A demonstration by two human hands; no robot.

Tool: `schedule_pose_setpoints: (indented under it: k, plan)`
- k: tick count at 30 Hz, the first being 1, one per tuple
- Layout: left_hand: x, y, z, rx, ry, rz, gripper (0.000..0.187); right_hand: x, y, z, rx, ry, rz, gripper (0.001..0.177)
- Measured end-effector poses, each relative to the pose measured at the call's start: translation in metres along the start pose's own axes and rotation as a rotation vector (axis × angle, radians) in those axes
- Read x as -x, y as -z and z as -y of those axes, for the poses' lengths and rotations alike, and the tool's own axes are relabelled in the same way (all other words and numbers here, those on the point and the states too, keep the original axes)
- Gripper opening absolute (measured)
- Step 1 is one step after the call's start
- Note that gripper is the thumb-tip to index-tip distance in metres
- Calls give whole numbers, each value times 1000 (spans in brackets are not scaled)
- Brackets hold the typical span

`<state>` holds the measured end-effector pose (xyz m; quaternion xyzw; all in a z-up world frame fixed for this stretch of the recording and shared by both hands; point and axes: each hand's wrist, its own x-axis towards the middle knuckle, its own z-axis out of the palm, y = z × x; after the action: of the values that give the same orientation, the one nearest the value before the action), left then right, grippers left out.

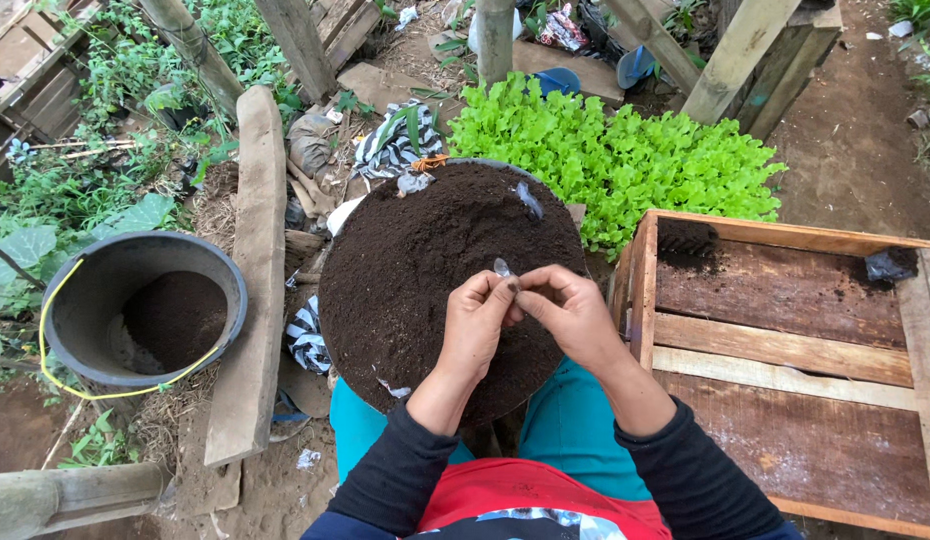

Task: The person sits with a large container of soil on their lap and repeatedly takes small plastic packets, wraps them in soil, and places the resulting soil balls into a wooden crate.

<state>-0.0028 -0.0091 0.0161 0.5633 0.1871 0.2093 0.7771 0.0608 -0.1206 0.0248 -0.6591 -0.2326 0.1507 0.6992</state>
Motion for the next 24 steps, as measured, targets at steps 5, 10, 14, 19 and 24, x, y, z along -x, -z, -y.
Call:
schedule_pose_setpoints:
  k: [5,10,14,19,24]
  plan:
    - [9,-3,-20,71,68,-17,21,5,0,24,61,-4,-118,30]
    - [7,0,-8,-11,47,46,17,6,-2,18,113,107,-87,17]
    - [11,-1,-11,-18,57,63,21,4,-2,11,-10,42,7,6]
    - [-2,10,17,358,241,29,21,14,1,19,202,88,34,44]
    - [-7,16,27,519,382,94,19,14,6,26,334,126,35,15]
